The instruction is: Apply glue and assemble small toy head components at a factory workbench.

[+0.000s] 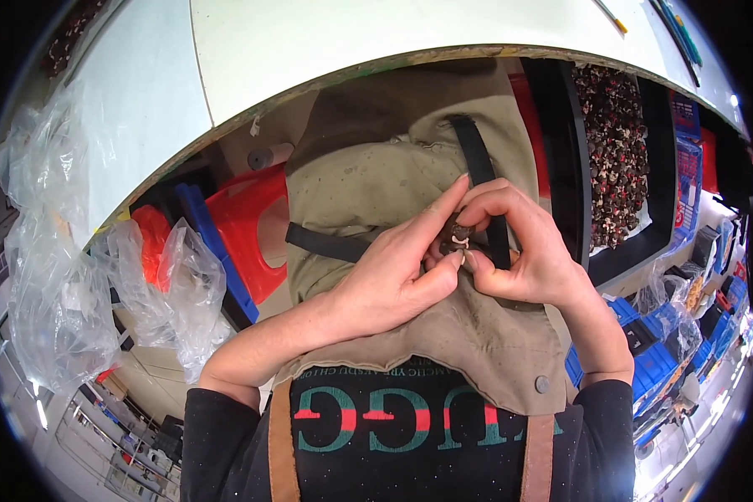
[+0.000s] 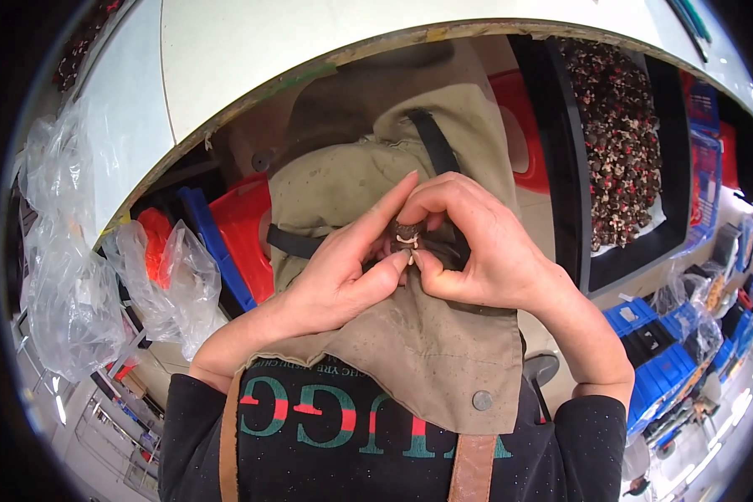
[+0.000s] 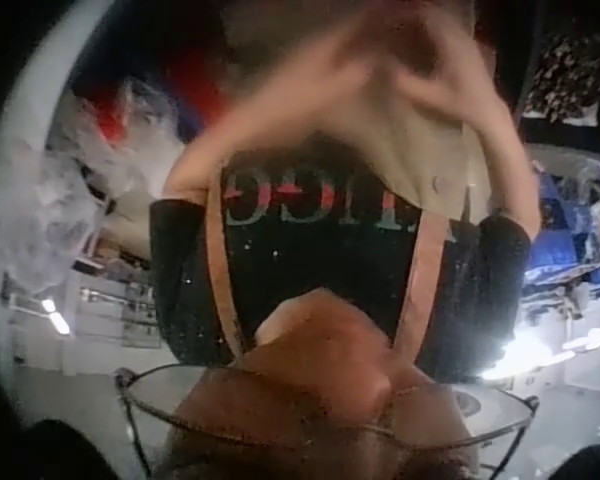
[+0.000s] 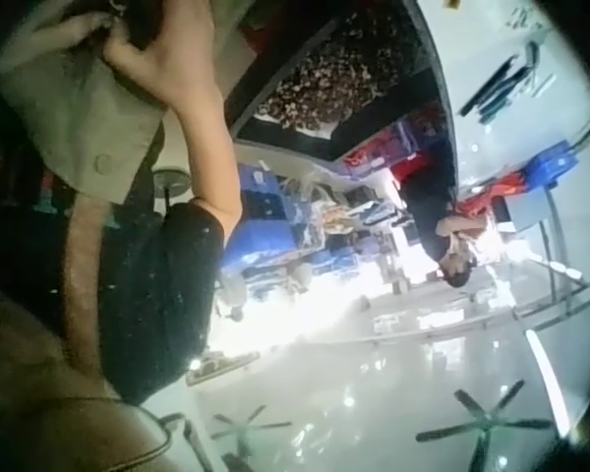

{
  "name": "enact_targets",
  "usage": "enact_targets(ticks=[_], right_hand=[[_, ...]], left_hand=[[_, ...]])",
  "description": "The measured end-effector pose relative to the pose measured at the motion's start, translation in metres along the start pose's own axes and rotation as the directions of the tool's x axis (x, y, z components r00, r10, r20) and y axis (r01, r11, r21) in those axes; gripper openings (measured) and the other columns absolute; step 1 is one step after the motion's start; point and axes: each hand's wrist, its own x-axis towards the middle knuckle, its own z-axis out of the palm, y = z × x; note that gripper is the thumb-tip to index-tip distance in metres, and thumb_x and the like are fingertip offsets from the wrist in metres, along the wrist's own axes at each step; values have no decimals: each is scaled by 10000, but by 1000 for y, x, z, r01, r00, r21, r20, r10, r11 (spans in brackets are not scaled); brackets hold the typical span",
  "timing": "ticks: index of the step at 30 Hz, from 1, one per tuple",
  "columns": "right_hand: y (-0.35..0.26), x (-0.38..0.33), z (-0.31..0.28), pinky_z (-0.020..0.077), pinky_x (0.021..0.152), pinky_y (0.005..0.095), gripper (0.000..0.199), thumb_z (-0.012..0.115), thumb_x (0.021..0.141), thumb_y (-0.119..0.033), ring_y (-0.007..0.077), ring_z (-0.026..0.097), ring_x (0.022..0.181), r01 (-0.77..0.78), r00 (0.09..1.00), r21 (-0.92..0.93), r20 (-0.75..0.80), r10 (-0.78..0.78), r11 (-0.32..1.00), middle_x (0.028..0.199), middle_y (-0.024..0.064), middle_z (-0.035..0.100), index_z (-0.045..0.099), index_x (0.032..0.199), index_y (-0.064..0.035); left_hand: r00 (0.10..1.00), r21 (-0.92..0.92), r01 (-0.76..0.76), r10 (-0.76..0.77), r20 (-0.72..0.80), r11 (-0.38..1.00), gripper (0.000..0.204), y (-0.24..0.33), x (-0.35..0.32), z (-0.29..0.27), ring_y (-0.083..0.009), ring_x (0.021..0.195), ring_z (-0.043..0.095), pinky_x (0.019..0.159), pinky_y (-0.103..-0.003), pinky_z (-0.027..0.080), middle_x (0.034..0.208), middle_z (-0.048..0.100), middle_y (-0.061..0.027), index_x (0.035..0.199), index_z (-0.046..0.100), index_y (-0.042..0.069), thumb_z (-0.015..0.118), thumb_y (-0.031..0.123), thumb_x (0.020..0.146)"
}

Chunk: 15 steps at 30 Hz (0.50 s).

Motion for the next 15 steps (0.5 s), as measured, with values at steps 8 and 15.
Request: enact_targets(ticks=[8,15], right_hand=[[16,-19,12,395,773,254,367,657,730,-61,141,438,824,-69,994,174,-68,82,982,1006,88,474,447,1029,-21],[21,-30,24,432,712,276,393,659,653,-13,164,475,766,2,979,250,-198,49,968,941,85,510,478,1002,-9]], left_hand=[[985,18,125,-126,115,992,650,10,9,-6,-101,758,523,701,-237,451,1038,561,-71,1446,229,53,506,55,858],[984,158,97,-119,135,983,673,15,8,-3,-116,868,494,750,-243,433,1148,487,-105,1444,250,68,510,54,824]])
